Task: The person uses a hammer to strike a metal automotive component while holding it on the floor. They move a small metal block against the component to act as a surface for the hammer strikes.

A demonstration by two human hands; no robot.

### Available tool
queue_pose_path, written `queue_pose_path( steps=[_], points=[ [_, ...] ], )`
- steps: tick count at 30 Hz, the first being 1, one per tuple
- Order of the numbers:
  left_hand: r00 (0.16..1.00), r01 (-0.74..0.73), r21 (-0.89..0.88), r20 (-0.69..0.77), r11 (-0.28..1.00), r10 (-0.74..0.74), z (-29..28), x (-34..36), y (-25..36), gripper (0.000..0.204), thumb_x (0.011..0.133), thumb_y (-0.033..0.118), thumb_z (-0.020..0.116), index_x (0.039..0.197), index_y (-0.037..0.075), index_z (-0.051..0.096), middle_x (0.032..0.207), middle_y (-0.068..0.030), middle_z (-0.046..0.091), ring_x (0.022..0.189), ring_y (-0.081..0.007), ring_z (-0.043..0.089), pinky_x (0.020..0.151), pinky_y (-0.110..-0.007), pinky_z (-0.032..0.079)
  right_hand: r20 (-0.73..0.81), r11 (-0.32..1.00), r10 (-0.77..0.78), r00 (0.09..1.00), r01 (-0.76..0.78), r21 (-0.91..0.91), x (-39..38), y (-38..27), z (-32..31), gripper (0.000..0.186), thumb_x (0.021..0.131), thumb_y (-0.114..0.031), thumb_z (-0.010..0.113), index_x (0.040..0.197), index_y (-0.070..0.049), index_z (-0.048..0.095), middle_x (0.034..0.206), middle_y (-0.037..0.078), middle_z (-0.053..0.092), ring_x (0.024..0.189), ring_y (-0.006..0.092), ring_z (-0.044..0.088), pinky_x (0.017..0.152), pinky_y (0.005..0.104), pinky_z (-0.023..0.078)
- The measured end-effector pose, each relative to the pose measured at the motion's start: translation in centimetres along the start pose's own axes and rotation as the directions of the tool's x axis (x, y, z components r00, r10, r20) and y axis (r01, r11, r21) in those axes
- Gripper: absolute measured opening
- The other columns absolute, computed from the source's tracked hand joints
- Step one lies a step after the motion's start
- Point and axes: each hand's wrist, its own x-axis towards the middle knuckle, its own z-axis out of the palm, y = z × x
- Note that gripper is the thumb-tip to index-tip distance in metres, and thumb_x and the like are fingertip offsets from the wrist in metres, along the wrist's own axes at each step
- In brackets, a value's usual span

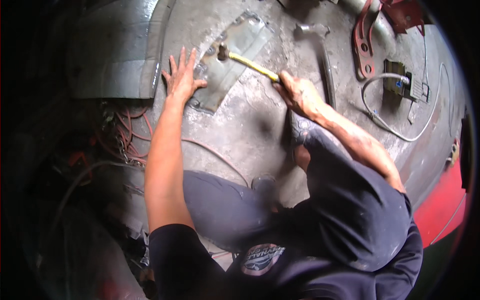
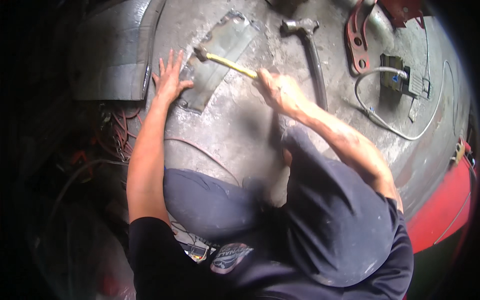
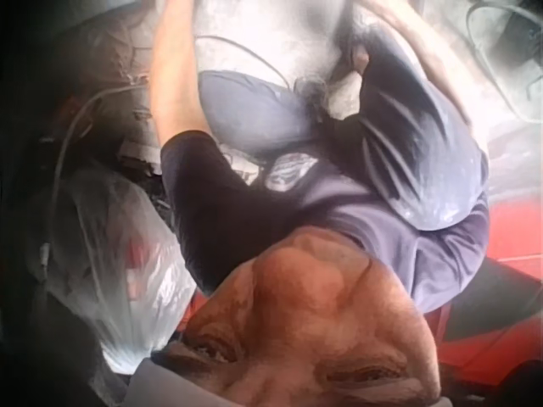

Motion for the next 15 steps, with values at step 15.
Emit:
queue_pose_path(
  steps=[15],
  points=[
    [0.996, 0.006, -0.035, -0.094, 0.999, -0.009, 1.3, -1.4, 1.4, 0.100, 0.075, 0.031, 0.088, 0.159, 0.026, 0.034, 0.169, -0.0125, 0.022, 0.153, -0.0475, 0.020, 0.114, -0.076, 0.024, -0.067, 0.993, -0.109, 0.992, 0.112, 0.037, -1.2, -1.0, -1.4, 0.021, 0.101, -0.023, 0.063, 0.107, -0.006, 0.053, 0.082, 0.019, 0.064, 0.073, 0.0407, 0.066, 0.063, 0.0493, 0.052]
  ],
)
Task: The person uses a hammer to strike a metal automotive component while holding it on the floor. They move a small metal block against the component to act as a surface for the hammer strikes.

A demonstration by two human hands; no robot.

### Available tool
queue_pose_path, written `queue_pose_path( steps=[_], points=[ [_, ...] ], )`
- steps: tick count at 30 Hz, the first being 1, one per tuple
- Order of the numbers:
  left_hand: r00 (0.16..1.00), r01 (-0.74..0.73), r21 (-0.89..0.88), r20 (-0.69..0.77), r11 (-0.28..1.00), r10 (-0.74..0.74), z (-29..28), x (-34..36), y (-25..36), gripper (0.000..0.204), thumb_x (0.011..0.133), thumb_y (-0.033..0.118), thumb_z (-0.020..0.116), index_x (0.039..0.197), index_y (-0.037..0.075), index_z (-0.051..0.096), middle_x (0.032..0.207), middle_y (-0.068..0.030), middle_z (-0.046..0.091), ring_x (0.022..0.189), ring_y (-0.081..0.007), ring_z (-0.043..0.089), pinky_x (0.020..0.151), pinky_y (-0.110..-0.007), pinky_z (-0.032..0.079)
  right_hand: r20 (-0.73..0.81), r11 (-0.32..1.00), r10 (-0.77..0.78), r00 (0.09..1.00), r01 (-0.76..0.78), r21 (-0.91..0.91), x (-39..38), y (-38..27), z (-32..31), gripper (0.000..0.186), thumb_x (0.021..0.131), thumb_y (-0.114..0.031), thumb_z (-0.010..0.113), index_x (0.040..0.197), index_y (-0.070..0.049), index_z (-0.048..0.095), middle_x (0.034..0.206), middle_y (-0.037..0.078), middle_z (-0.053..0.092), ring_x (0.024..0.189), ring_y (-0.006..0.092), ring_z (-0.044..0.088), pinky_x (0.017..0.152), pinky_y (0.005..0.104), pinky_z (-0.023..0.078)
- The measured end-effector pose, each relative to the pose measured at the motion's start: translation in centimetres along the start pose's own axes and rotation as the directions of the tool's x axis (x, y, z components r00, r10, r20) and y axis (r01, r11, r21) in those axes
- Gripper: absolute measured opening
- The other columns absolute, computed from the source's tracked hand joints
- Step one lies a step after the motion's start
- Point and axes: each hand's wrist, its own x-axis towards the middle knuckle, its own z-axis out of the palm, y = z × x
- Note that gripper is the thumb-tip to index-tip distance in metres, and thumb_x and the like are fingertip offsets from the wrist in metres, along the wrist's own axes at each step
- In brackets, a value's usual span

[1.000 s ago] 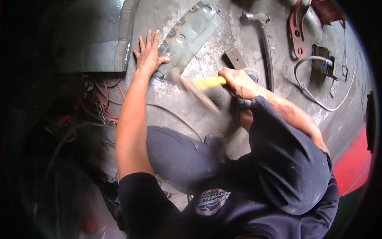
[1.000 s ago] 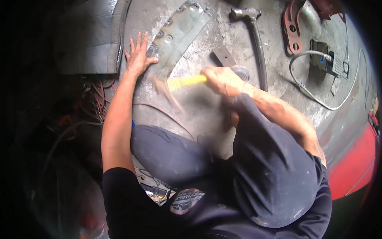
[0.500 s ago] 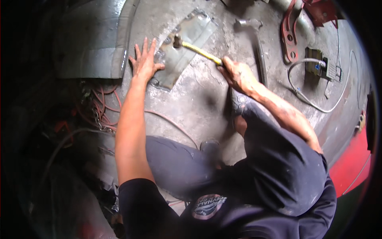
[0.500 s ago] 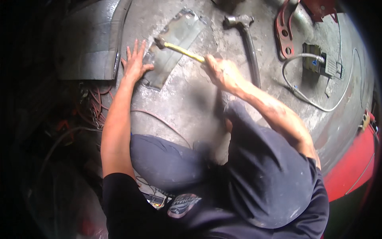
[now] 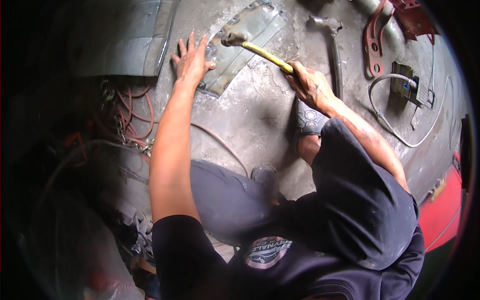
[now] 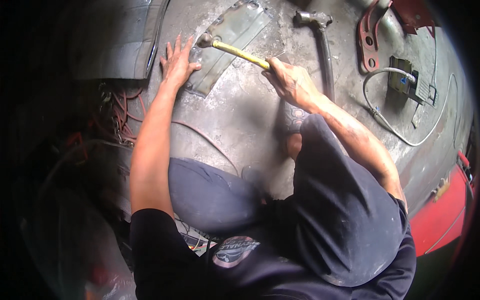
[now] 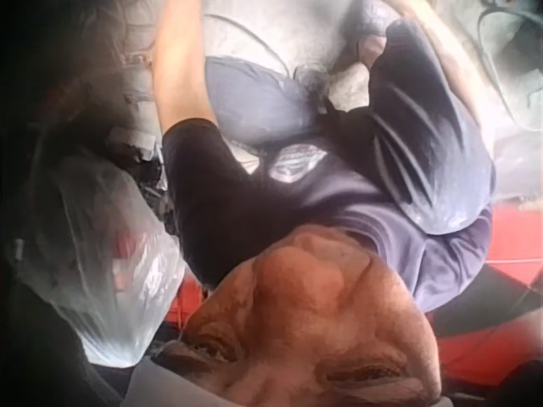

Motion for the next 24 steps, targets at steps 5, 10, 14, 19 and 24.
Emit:
queue_pose_path(
  steps=[5, 10, 14, 19, 24],
  points=[
    [0.989, -0.088, -0.104, -0.127, 0.991, 0.074, 1.8, -2.3, 1.2, 0.082, 0.080, 0.023, 0.084, 0.152, 0.014, 0.046, 0.160, -0.0231, 0.035, 0.145, -0.0457, 0.037, 0.115, -0.059, 0.036, 0.149, 0.992, 0.121, 0.981, -0.123, 0.004, -3.0, 2.3, 3.0, 0.036, 0.102, -0.026, 0.061, 0.135, -0.014, 0.056, 0.095, 0.018, 0.069, 0.082, 0.0416, 0.069, 0.070, 0.0495, 0.054],
    [0.987, -0.036, -0.142, -0.159, 0.989, 0.013, 1.5, -3.4, 2.1, 0.083, 0.076, 0.022, 0.087, 0.150, 0.015, 0.050, 0.149, -0.0227, 0.046, 0.136, -0.0415, 0.045, 0.107, -0.055, 0.043, 0.107, 0.972, 0.221, 0.969, -0.228, 0.059, -4.1, 1.0, 2.4, 0.044, 0.100, -0.018, 0.063, 0.143, -0.011, 0.052, 0.101, 0.026, 0.069, 0.092, 0.0464, 0.068, 0.077, 0.0495, 0.055],
    [0.981, -0.020, -0.160, -0.192, 0.987, -0.011, 1.6, -3.4, 2.6, 0.084, 0.075, 0.020, 0.087, 0.151, 0.018, 0.049, 0.145, -0.0207, 0.048, 0.132, -0.0400, 0.047, 0.106, -0.054, 0.043, -0.064, 0.989, 0.115, 0.991, -0.109, 0.096, -3.3, 0.4, 1.7, 0.052, 0.100, -0.015, 0.062, 0.150, -0.014, 0.047, 0.109, 0.027, 0.069, 0.098, 0.0456, 0.069, 0.083, 0.0474, 0.056],
    [0.976, -0.001, -0.165, -0.214, 0.986, -0.035, 2.2, -3.5, 2.6, 0.089, 0.073, 0.019, 0.089, 0.152, 0.020, 0.047, 0.147, -0.0177, 0.047, 0.133, -0.0390, 0.046, 0.107, -0.054, 0.041, 0.252, 0.984, 0.129, 0.959, -0.094, -0.149, -1.8, 2.5, 2.4, 0.055, 0.099, -0.011, 0.061, 0.152, -0.017, 0.045, 0.096, 0.021, 0.068, 0.083, 0.0428, 0.068, 0.073, 0.0492, 0.054],
    [0.970, -0.021, -0.188, -0.243, 0.982, -0.026, 2.9, -3.7, 1.9, 0.091, 0.073, 0.021, 0.089, 0.153, 0.020, 0.046, 0.146, -0.0186, 0.047, 0.133, -0.0396, 0.046, 0.107, -0.055, 0.039, -0.011, 0.999, 0.031, 0.999, -0.032, -0.043, -2.0, -0.8, 1.8, 0.054, 0.101, -0.015, 0.059, 0.153, -0.021, 0.044, 0.088, 0.019, 0.065, 0.077, 0.0416, 0.067, 0.069, 0.0497, 0.053]
  ],
)
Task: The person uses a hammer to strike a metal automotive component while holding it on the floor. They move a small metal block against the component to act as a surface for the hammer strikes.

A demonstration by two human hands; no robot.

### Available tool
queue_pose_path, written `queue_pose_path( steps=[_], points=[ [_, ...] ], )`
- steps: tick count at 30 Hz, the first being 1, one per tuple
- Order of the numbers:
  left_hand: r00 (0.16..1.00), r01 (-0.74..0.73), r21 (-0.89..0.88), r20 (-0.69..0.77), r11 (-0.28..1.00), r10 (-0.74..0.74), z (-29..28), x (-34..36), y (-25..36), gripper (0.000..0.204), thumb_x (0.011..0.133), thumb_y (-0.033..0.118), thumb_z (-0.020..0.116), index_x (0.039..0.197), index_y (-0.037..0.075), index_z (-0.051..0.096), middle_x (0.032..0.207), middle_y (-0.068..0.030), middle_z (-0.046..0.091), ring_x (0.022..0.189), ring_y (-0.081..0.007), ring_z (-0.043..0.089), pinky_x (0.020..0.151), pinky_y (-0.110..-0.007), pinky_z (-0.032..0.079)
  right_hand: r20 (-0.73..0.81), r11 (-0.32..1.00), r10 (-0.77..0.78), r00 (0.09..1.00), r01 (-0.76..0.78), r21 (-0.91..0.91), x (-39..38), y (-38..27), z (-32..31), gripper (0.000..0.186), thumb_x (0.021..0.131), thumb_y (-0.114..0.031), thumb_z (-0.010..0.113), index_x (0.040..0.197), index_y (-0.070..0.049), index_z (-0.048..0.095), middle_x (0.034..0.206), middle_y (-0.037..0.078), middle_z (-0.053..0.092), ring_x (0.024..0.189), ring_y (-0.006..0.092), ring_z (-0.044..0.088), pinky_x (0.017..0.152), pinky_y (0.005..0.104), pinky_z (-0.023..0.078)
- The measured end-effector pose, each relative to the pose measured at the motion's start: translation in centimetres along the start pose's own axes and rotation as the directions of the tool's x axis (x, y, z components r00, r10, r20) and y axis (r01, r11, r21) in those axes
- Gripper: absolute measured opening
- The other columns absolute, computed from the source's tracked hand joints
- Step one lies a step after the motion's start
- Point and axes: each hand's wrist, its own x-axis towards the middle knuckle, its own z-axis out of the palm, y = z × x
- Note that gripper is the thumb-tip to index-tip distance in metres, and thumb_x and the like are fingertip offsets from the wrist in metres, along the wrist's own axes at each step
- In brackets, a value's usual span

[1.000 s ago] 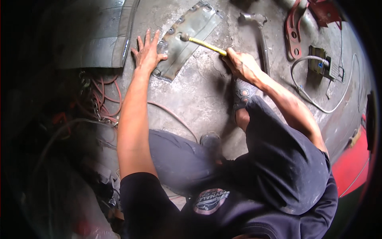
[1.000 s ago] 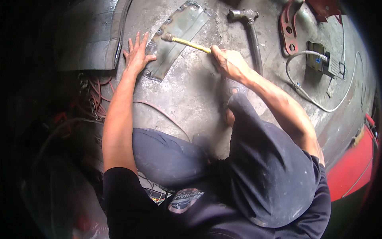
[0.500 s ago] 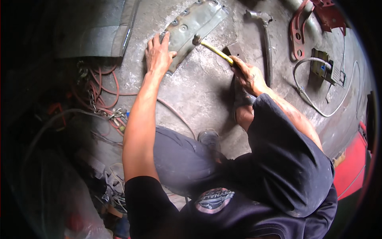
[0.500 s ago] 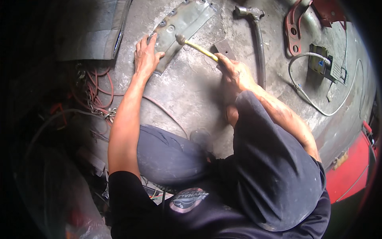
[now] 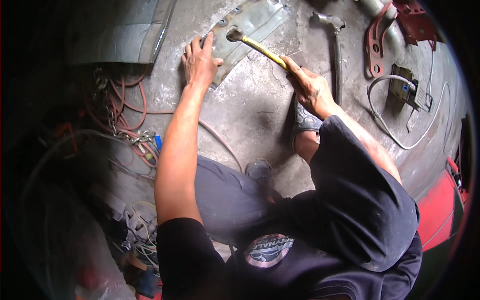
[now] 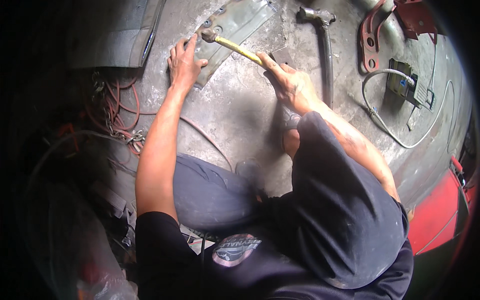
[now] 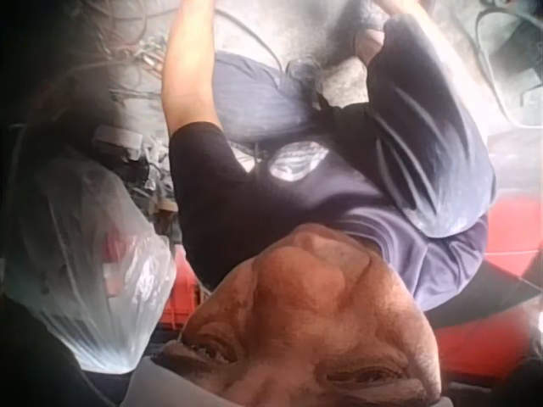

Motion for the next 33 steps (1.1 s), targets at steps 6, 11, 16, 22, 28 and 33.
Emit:
queue_pose_path(
  steps=[6, 11, 16, 22, 28, 33],
  points=[
    [0.997, 0.079, 0.013, -0.029, 0.997, -0.078, -0.3, 0.0, -0.1, 0.089, 0.073, 0.029, 0.090, 0.151, 0.019, 0.049, 0.147, -0.0182, 0.047, 0.133, -0.0381, 0.046, 0.107, -0.054, 0.040, 0.248, 0.986, 0.118, 0.961, -0.084, -0.146, 1.5, 1.5, 0.4, 0.052, 0.103, -0.024, 0.057, 0.153, -0.027, 0.044, 0.083, 0.022, 0.065, 0.074, 0.0435, 0.067, 0.067, 0.0516, 0.052],
    [0.998, 0.068, 0.002, 0.006, 0.998, -0.068, -0.5, 0.5, -0.7, 0.089, 0.071, 0.031, 0.091, 0.150, 0.019, 0.051, 0.143, -0.0173, 0.050, 0.130, -0.0374, 0.048, 0.106, -0.053, 0.041, 0.121, 0.995, -0.020, 0.992, 0.032, -0.096, -0.1, 1.0, 1.1, 0.052, 0.103, -0.026, 0.057, 0.153, -0.029, 0.044, 0.080, 0.020, 0.064, 0.071, 0.0404, 0.067, 0.063, 0.0512, 0.053],
    [0.995, 0.075, 0.047, -0.067, 0.996, -0.072, -0.4, 0.9, -0.2, 0.088, 0.070, 0.032, 0.091, 0.149, 0.020, 0.052, 0.137, -0.0174, 0.054, 0.126, -0.0371, 0.050, 0.102, -0.052, 0.045, 0.232, 0.981, 0.065, 0.971, -0.020, -0.192, 1.4, 0.5, 0.0, 0.052, 0.104, -0.027, 0.057, 0.153, -0.030, 0.044, 0.083, 0.019, 0.065, 0.071, 0.0401, 0.067, 0.064, 0.0505, 0.053],
    [0.994, 0.105, 0.049, -0.016, 0.993, -0.105, -0.7, 0.6, -0.8, 0.090, 0.071, 0.034, 0.090, 0.150, 0.021, 0.050, 0.132, -0.0168, 0.054, 0.123, -0.0376, 0.051, 0.102, -0.053, 0.044, 0.251, 0.990, 0.029, 0.967, 0.007, -0.144, -0.5, 0.7, 1.3, 0.054, 0.103, -0.025, 0.059, 0.154, -0.029, 0.043, 0.083, 0.019, 0.065, 0.072, 0.0407, 0.067, 0.063, 0.0509, 0.052],
    [0.992, 0.122, 0.041, -0.021, 0.992, -0.121, -0.5, 0.2, -1.0, 0.089, 0.071, 0.035, 0.090, 0.150, 0.022, 0.051, 0.130, -0.0166, 0.054, 0.123, -0.0375, 0.052, 0.102, -0.054, 0.045, 0.219, 0.989, 0.045, 0.975, -0.013, -0.147, 0.4, -0.4, 0.6, 0.052, 0.103, -0.023, 0.058, 0.153, -0.030, 0.045, 0.082, 0.020, 0.065, 0.070, 0.0412, 0.066, 0.062, 0.0523, 0.050],
    [0.998, 0.069, 0.019, -0.010, 0.997, -0.069, -0.7, 0.9, -1.3, 0.083, 0.071, 0.034, 0.090, 0.146, 0.022, 0.056, 0.127, -0.0153, 0.057, 0.120, -0.0372, 0.053, 0.100, -0.052, 0.046, 0.301, 0.981, 0.038, 0.953, 0.021, -0.193, 0.2, 1.3, 1.7, 0.059, 0.102, -0.021, 0.059, 0.156, -0.032, 0.039, 0.079, 0.018, 0.062, 0.066, 0.0393, 0.065, 0.061, 0.0492, 0.052]
  ],
)
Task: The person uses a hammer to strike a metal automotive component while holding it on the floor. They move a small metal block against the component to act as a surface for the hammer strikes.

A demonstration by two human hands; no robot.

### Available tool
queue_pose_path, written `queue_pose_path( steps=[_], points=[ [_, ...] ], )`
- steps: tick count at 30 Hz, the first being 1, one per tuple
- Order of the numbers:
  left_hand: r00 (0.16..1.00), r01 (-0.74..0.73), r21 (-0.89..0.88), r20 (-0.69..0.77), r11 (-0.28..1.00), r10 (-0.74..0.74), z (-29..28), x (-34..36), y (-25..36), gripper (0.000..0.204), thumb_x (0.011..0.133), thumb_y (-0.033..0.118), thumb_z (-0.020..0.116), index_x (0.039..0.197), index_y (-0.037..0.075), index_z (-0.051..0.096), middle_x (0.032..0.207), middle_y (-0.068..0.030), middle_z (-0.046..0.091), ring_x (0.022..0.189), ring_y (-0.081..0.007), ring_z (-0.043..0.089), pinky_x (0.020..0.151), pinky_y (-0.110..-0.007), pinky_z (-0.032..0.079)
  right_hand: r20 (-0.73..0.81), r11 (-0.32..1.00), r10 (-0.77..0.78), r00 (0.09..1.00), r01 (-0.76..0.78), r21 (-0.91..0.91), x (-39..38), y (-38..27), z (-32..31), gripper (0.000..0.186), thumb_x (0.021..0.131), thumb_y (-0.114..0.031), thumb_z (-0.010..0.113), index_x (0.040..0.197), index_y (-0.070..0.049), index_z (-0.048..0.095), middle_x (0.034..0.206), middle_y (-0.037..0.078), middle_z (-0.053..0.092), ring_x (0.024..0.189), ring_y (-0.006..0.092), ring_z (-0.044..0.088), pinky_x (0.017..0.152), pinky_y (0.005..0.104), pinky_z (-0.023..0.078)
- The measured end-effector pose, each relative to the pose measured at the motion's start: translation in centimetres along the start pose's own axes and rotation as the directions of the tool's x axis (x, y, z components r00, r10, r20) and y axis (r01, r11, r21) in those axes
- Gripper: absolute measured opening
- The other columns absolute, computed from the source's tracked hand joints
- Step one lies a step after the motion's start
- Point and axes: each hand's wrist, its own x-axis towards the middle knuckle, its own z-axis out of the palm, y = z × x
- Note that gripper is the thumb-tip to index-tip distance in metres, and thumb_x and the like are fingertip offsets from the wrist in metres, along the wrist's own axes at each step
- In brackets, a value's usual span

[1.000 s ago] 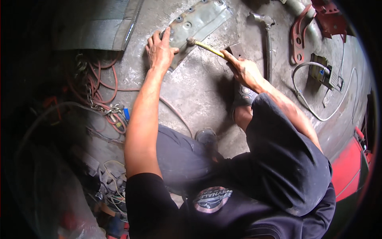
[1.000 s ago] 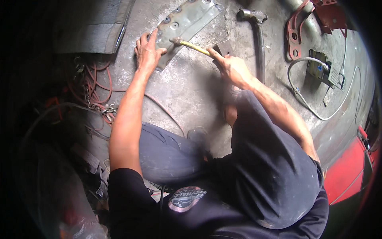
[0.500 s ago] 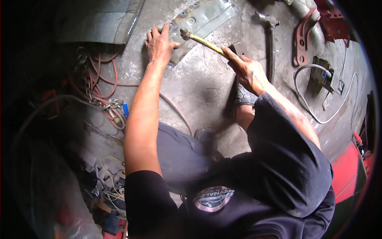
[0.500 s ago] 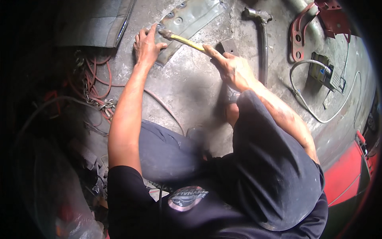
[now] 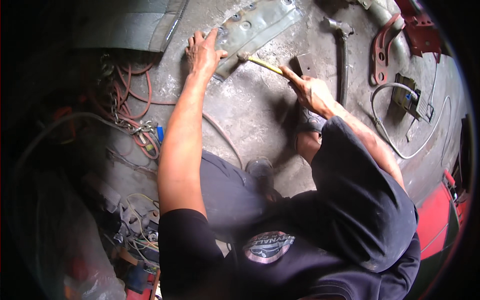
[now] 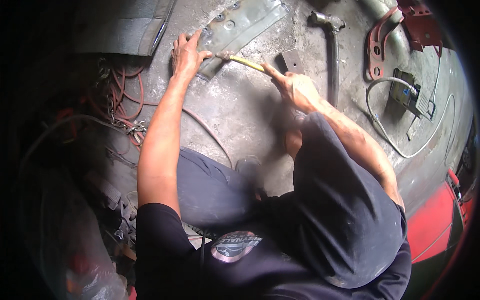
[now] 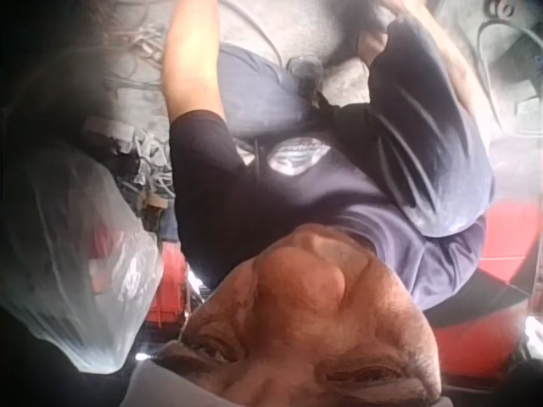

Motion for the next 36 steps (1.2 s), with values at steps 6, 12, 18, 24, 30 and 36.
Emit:
queue_pose_path(
  steps=[6, 12, 18, 24, 30, 36],
  points=[
    [0.999, 0.033, 0.051, -0.003, 0.998, -0.033, -0.5, -0.2, -0.9, 0.086, 0.071, 0.037, 0.090, 0.148, 0.021, 0.054, 0.128, -0.0152, 0.056, 0.121, -0.0359, 0.053, 0.102, -0.053, 0.043, -0.052, 0.993, -0.117, 0.992, 0.118, 0.023, -0.6, -1.9, 0.0, 0.057, 0.103, -0.021, 0.058, 0.156, -0.031, 0.041, 0.079, 0.016, 0.060, 0.062, 0.0369, 0.064, 0.058, 0.0481, 0.052],
    [0.999, 0.033, 0.091, 0.019, 0.995, -0.035, -0.6, -0.4, -1.4, 0.092, 0.071, 0.039, 0.090, 0.152, 0.022, 0.048, 0.133, -0.0170, 0.054, 0.125, -0.0388, 0.050, 0.104, -0.055, 0.041, -0.070, 0.977, -0.214, 0.974, 0.214, -0.008, 0.9, -2.9, 0.4, 0.069, 0.096, -0.012, 0.059, 0.159, -0.028, 0.036, 0.077, 0.013, 0.062, 0.053, 0.0274, 0.063, 0.051, 0.0407, 0.054],
    [0.999, 0.022, 0.077, 0.036, 0.997, -0.025, -1.0, 0.7, -0.7, 0.098, 0.068, 0.037, 0.092, 0.152, 0.021, 0.046, 0.132, -0.0202, 0.054, 0.123, -0.0413, 0.051, 0.100, -0.055, 0.044, -0.023, 0.965, -0.261, 0.965, 0.261, -0.033, 1.4, -2.1, 1.8, 0.064, 0.094, -0.011, 0.056, 0.156, -0.023, 0.043, 0.074, 0.014, 0.063, 0.052, 0.0270, 0.062, 0.049, 0.0417, 0.052],
    [0.999, 0.014, 0.064, 0.047, 0.998, -0.017, -1.4, 0.6, -1.0, 0.097, 0.069, 0.034, 0.092, 0.152, 0.019, 0.046, 0.132, -0.0208, 0.053, 0.123, -0.0410, 0.051, 0.101, -0.054, 0.044, 0.032, 0.976, -0.216, 0.976, 0.217, -0.028, 1.5, -2.2, 1.7, 0.061, 0.096, -0.011, 0.052, 0.156, -0.022, 0.044, 0.073, 0.017, 0.061, 0.050, 0.0298, 0.061, 0.047, 0.0429, 0.051],
    [0.999, -0.016, 0.052, 0.029, 0.998, 0.015, -1.4, 0.6, -0.3, 0.094, 0.069, 0.026, 0.092, 0.152, 0.019, 0.047, 0.137, -0.0189, 0.052, 0.126, -0.0409, 0.050, 0.101, -0.054, 0.044, 0.021, 0.995, -0.094, 0.995, 0.094, 0.017, 0.2, 1.5, 0.5, 0.059, 0.101, -0.014, 0.050, 0.157, -0.028, 0.039, 0.082, 0.018, 0.064, 0.062, 0.0326, 0.067, 0.058, 0.0450, 0.056],
    [0.996, -0.070, -0.040, 0.049, 0.997, 0.072, -0.3, 0.1, 1.7, 0.082, 0.076, 0.026, 0.087, 0.150, 0.019, 0.050, 0.151, -0.0243, 0.042, 0.136, -0.0433, 0.043, 0.109, -0.057, 0.039, -0.136, 0.994, 0.007, 0.991, 0.009, 0.111, -1.3, 3.2, -1.0, 0.059, 0.099, -0.013, 0.053, 0.155, -0.027, 0.042, 0.081, 0.018, 0.065, 0.065, 0.0332, 0.067, 0.060, 0.0455, 0.054]
  ],
)
